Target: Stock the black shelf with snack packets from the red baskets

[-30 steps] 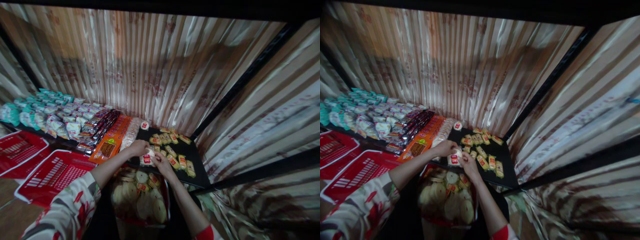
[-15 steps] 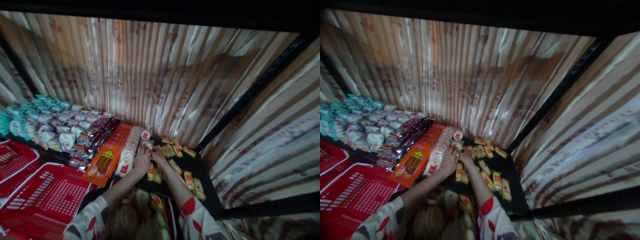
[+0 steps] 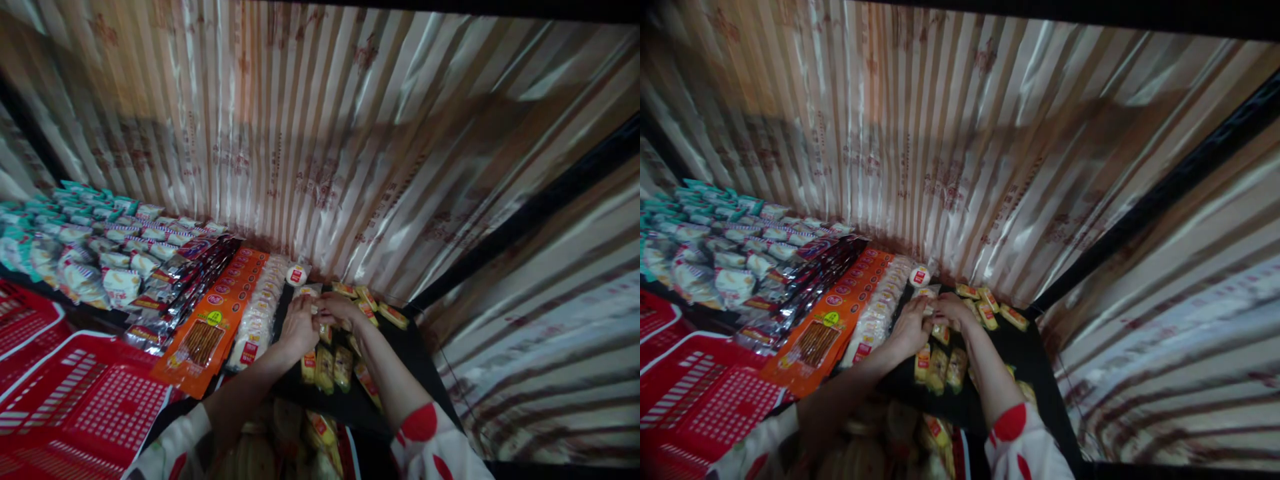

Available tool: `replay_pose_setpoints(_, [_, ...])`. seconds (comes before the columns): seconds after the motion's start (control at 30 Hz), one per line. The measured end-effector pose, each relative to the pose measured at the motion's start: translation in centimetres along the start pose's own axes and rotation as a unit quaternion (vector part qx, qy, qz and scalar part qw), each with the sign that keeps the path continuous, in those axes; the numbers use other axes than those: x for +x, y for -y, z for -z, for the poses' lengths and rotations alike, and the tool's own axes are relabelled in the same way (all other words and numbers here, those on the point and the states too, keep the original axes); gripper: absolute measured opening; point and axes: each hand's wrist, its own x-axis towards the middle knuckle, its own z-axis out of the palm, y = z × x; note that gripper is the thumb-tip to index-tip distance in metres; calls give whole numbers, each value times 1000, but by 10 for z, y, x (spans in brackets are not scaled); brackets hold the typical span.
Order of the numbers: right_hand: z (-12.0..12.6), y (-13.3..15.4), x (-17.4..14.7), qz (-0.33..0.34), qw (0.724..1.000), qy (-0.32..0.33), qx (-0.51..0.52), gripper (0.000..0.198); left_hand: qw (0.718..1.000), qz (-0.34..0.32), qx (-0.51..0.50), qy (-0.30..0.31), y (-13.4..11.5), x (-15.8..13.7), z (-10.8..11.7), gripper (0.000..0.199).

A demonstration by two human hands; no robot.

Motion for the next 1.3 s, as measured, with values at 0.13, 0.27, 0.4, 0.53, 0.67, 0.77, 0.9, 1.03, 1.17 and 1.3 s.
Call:
replay_pose_setpoints(0.13, [7, 11, 15, -15, 1000, -4, 5, 14, 1000, 9, 11, -28, 1, 15, 0, 50])
replay_pose_setpoints(0.27, [-1, 5, 38, 2, 998, -53, -18, 16, 999, 27, 27, -22, 15, 35, -10, 48])
replay_pose_setpoints(0.4, [-18, -11, 59, 20, 994, -100, -29, 16, 997, 60, 39, 24, 28, 49, -25, 47])
replay_pose_setpoints(0.53, [-26, -18, 83, 38, 988, -130, -69, 8, 995, 77, 33, 46, 34, 59, -34, 51])
replay_pose_setpoints(0.67, [-24, -20, 103, 45, 976, -150, -149, 6, 995, 80, 20, 50, 37, 68, -38, 55])
replay_pose_setpoints(0.77, [-20, -23, 107, 50, 963, -161, -210, 7, 996, 78, 12, 50, 39, 72, -41, 54])
replay_pose_setpoints(0.9, [-20, -25, 102, 52, 945, -178, -268, 8, 995, 84, 12, 48, 41, 74, -44, 52])
replay_pose_setpoints(1.03, [-23, -24, 98, 57, 933, -189, -300, 15, 995, 82, 23, 53, 40, 75, -42, 52])
replay_pose_setpoints(1.17, [-27, -23, 89, 71, 922, -209, -319, 25, 994, 81, 30, 64, 37, 70, -38, 53])
replay_pose_setpoints(1.3, [-32, -29, 64, 163, 900, -235, -330, 30, 996, 64, 31, 56, 29, 53, -35, 53])
